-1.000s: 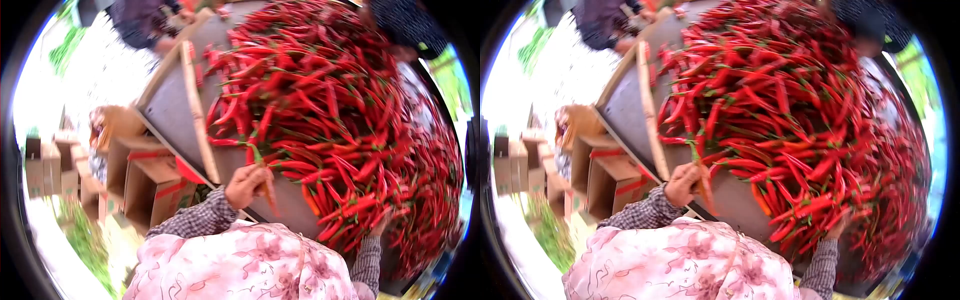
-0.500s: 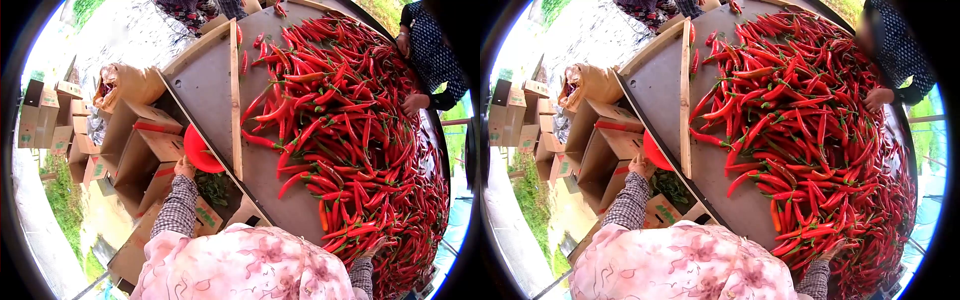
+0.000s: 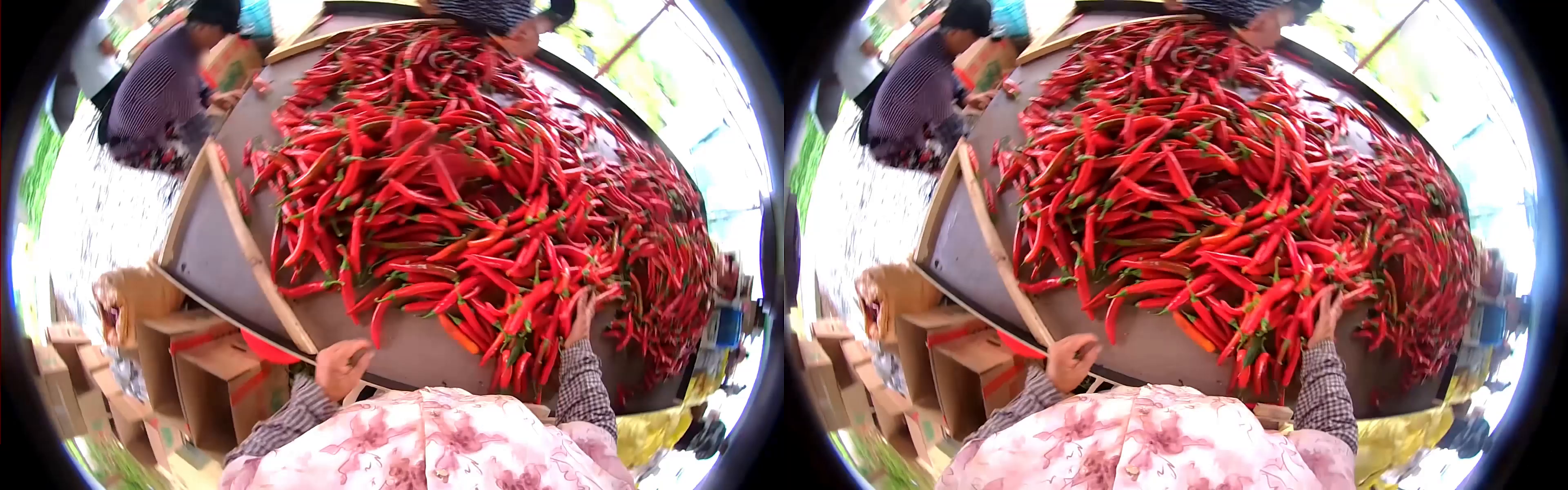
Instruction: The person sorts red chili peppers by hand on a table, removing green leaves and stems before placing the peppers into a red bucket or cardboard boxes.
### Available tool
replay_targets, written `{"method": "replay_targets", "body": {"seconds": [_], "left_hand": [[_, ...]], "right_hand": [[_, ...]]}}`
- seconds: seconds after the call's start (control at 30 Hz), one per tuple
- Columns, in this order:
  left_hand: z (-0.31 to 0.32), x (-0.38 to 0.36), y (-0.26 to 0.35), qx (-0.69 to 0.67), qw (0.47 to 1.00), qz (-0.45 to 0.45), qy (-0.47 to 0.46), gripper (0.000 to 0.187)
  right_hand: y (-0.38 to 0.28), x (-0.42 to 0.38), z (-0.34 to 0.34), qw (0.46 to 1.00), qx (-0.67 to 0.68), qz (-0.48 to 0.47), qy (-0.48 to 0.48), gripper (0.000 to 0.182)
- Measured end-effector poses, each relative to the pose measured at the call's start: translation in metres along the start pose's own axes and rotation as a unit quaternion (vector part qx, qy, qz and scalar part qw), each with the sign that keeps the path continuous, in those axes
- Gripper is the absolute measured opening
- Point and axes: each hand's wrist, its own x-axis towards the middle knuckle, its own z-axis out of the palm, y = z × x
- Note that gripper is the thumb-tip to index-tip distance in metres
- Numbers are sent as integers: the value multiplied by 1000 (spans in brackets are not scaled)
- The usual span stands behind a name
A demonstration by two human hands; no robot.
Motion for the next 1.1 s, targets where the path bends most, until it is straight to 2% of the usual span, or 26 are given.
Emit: {"method": "replay_targets", "body": {"seconds": [0.03,0.07,0.1,0.2,0.3,0.37,0.43,0.47,0.53,0.67,0.73,0.77,0.83,0.9,0.93,0.97,1.07,1.1], "left_hand": [[11,24,18,30,999,-6,-45,23],[28,41,22,54,992,31,-108,32],[51,55,25,51,988,86,-117,34],[106,91,45,73,960,218,-157,34],[155,128,50,54,954,280,-91,30],[172,157,62,101,961,253,-54,37],[186,176,63,207,946,232,-89,44],[190,174,59,205,946,233,-92,44],[194,167,53,230,933,201,-190,47],[168,142,43,280,908,170,-261,40],[155,136,41,232,915,138,-301,39],[152,140,38,232,915,137,-302,39],[151,160,40,150,960,216,-93,38],[153,191,56,166,971,168,-42,37],[154,204,62,243,958,109,-109,38],[162,216,52,282,938,86,-180,36],[160,220,32,226,939,141,-216,29],[154,213,29,122,963,114,-210,24]], "right_hand": [[-2,0,8,997,76,9,-20,79],[2,2,15,1000,23,-2,-11,82],[4,2,19,999,-34,-11,-4,85],[-28,-10,35,996,-54,52,45,99],[-36,-13,38,994,-76,63,46,107],[-36,-12,37,990,-107,82,30,108],[-41,-14,36,991,-105,79,13,109],[-41,-16,36,991,-105,82,16,109],[-43,-16,35,989,-97,107,20,110],[-40,-15,37,990,-96,98,20,110],[-42,-17,38,990,-98,102,16,110],[-43,-17,38,990,-101,102,12,110],[-44,-18,37,989,-99,106,13,110],[-43,-17,37,988,-111,105,11,111],[-47,-19,37,990,-103,101,10,111],[-46,-21,36,989,-103,102,12,111],[-38,-15,36,990,-96,98,17,111],[-39,-16,36,990,-95,101,18,111]]}}
